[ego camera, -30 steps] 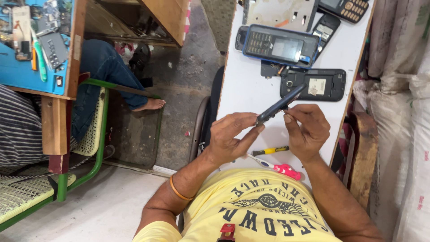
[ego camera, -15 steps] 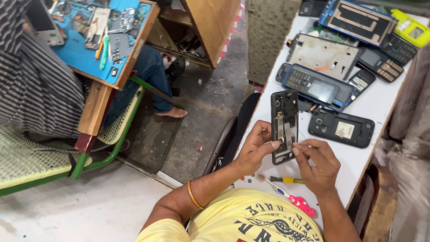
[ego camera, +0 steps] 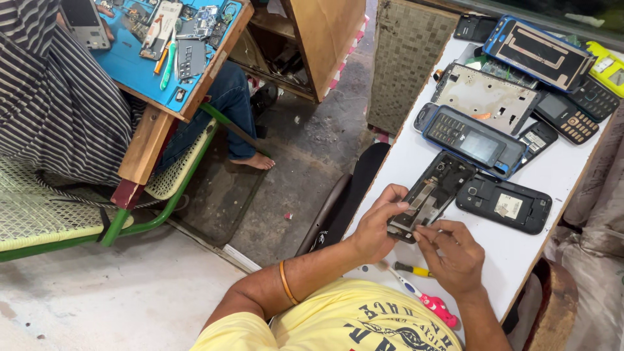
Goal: The person disassembles a mobile phone, removes the battery, and then uses a screwdriver to unscrew the back cover of another phone. The person handles multiple disassembled phones and tools on a cluttered workbench.
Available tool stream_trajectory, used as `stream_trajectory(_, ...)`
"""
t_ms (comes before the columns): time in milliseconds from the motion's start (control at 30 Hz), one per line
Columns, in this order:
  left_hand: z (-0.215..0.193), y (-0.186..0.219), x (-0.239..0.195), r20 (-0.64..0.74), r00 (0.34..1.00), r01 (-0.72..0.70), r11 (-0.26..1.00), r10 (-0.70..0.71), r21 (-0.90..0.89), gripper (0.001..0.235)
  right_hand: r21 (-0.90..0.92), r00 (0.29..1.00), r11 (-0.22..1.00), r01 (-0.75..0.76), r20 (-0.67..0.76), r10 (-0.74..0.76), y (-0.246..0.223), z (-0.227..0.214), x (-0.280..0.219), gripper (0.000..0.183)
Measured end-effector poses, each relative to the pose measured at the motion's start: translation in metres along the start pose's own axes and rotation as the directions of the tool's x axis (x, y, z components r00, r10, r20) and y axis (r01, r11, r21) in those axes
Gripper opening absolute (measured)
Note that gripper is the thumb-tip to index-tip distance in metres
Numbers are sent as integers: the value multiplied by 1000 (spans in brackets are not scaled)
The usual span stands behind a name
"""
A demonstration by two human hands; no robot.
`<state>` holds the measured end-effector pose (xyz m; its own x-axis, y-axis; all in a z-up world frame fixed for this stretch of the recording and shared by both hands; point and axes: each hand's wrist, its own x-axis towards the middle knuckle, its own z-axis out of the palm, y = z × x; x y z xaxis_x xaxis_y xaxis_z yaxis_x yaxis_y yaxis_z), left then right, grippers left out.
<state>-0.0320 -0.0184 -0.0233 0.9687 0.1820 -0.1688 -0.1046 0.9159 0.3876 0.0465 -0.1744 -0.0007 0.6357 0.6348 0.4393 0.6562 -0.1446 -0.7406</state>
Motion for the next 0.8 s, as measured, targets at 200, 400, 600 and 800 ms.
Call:
stream_trajectory(200,7,1,5,-72,990,-95,961,118,260,35,241,987,965,-99,-97,126,11,-6,-7,12)
stream_trajectory(400,16,25,11,46,974,-226,948,221,225,33,472,908,818,-328,-81,411,25,-10,-12,24)
stream_trajectory(600,19,30,8,159,965,-245,940,211,239,32,566,897,722,-398,76,435,41,-11,-17,28)
stream_trajectory(800,20,24,9,225,957,-248,922,185,298,34,734,906,598,-321,55,419,43,-11,-20,11)
